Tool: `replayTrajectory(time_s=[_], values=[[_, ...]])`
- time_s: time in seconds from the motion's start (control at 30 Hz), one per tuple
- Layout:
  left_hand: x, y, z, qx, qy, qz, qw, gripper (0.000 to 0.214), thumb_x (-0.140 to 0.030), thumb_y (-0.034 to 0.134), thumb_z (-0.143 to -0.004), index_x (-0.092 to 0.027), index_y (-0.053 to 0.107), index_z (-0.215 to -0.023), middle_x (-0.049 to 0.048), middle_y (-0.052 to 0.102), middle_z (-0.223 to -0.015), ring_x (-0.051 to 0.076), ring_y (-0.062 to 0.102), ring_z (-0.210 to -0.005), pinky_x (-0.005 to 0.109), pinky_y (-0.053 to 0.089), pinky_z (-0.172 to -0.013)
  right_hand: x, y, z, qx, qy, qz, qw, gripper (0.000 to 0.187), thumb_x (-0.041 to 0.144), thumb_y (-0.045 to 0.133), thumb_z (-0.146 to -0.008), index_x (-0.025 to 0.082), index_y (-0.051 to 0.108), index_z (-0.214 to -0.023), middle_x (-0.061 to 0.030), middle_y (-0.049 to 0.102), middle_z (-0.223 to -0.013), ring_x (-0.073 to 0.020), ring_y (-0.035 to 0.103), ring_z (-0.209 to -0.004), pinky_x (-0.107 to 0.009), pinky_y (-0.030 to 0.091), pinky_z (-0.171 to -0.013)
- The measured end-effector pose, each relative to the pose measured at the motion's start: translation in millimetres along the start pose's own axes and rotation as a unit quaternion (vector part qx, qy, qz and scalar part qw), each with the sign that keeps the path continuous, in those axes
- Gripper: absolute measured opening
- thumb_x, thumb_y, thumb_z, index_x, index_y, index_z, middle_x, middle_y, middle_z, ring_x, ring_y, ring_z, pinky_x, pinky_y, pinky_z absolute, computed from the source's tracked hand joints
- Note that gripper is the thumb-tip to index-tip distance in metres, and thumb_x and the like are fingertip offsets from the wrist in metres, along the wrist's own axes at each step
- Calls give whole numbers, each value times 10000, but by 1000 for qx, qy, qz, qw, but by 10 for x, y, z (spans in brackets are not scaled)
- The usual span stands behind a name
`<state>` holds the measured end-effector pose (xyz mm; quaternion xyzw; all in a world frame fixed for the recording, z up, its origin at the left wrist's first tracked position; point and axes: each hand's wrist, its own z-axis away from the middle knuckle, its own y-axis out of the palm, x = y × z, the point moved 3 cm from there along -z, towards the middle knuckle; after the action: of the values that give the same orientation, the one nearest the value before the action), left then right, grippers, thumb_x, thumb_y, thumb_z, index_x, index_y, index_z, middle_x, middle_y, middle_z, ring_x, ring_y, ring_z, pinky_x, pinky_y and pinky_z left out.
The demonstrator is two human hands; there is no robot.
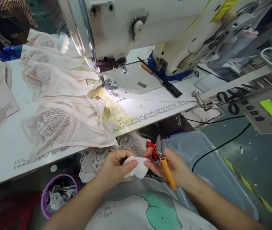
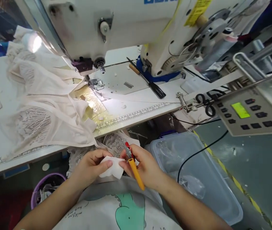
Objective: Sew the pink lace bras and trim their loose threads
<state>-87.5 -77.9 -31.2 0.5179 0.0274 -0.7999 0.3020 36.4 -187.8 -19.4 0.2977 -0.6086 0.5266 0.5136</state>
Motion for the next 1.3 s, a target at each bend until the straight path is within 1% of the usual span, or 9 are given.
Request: replayTrajectory(time_s=[0.1, 0.2, 0.3, 0.43, 0.53, 0.67, 0.77, 1.03, 1.3], values=[[29, -63, 0, -14, 4, -12, 1000, 284, -384, 720, -629, -127, 631, -712, 0, 571, -647, 99, 485, -561, 217, 381, -532, 86, -20, -60, 28, -15, 31, 999, 293, 471, 530, -832, 191, 458, -782, -15, 510, -694, -136, 457, -598, -257, 400, -521], [8, -110, 5, -31, 30, -46, 998, 249, -369, 717, -633, -136, 643, -678, 6, 579, -658, 111, 505, -584, 226, 408, -556, 126, -122, -102, 118, -40, 92, 988, 489, 686, 450, -775, 200, 406, -735, -19, 483, -697, -138, 427, -587, -259, 388, -510], [-14, -113, 4, -18, 51, -65, 996, 204, -341, 706, -650, -144, 658, -670, 30, 624, -705, 141, 551, -666, 243, 441, -623, 73, -283, -105, 189, -39, 188, 963, 598, 808, 329, -718, 212, 359, -687, -10, 459, -674, -136, 396, -558, -257, 341, -494], [2, -80, 3, -8, 9, -54, 998, 207, -339, 703, -650, -141, 685, -707, 46, 660, -715, 147, 559, -650, 246, 447, -601, 42, -447, -78, 238, -25, 309, 920, 625, 829, 260, -714, 216, 372, -658, -16, 456, -630, -165, 419, -541, -275, 314, -495], [1, -44, 4, -5, -16, -33, 999, 213, -330, 714, -628, -131, 690, -699, 33, 651, -672, 119, 529, -581, 227, 427, -557, 80, -496, -55, 255, -9, 346, 903, 629, 829, 323, -694, 210, 429, -663, -40, 504, -632, -190, 469, -542, -284, 320, -494], [-27, -18, 1, -6, -13, -40, 999, 189, -299, 700, -640, -117, 691, -690, 23, 630, -631, 106, 507, -568, 212, 405, -546, 100, -531, -26, 256, -1, 362, 896, 605, 795, 445, -676, 197, 518, -730, -63, 565, -673, -220, 519, -564, -285, 319, -485], [-39, -18, -2, -7, -6, -51, 999, 176, -278, 690, -647, -108, 689, -692, 25, 625, -633, 108, 506, -582, 212, 397, -554, 67, -555, -7, 253, -6, 374, 892, 566, 760, 506, -674, 196, 522, -722, -59, 568, -654, -219, 519, -548, -277, 301, -471], [-31, -24, -2, -13, -4, -53, 999, 166, -270, 690, -634, -109, 689, -675, 30, 627, -623, 116, 515, -580, 213, 404, -554, 30, -528, 32, 247, -20, 399, 883, 537, 737, 503, -703, 202, 478, -669, -29, 539, -596, -185, 487, -488, -262, 242, -439], [-37, -56, 26, -20, 6, -55, 998, 132, -242, 689, -634, -116, 693, -674, 33, 647, -630, 113, 533, -576, 196, 422, -544, 122, -501, 65, 269, 26, 424, 864, 544, 736, 468, -726, 195, 471, -668, -42, 550, -615, -216, 521, -521, -264, 247, -453]])
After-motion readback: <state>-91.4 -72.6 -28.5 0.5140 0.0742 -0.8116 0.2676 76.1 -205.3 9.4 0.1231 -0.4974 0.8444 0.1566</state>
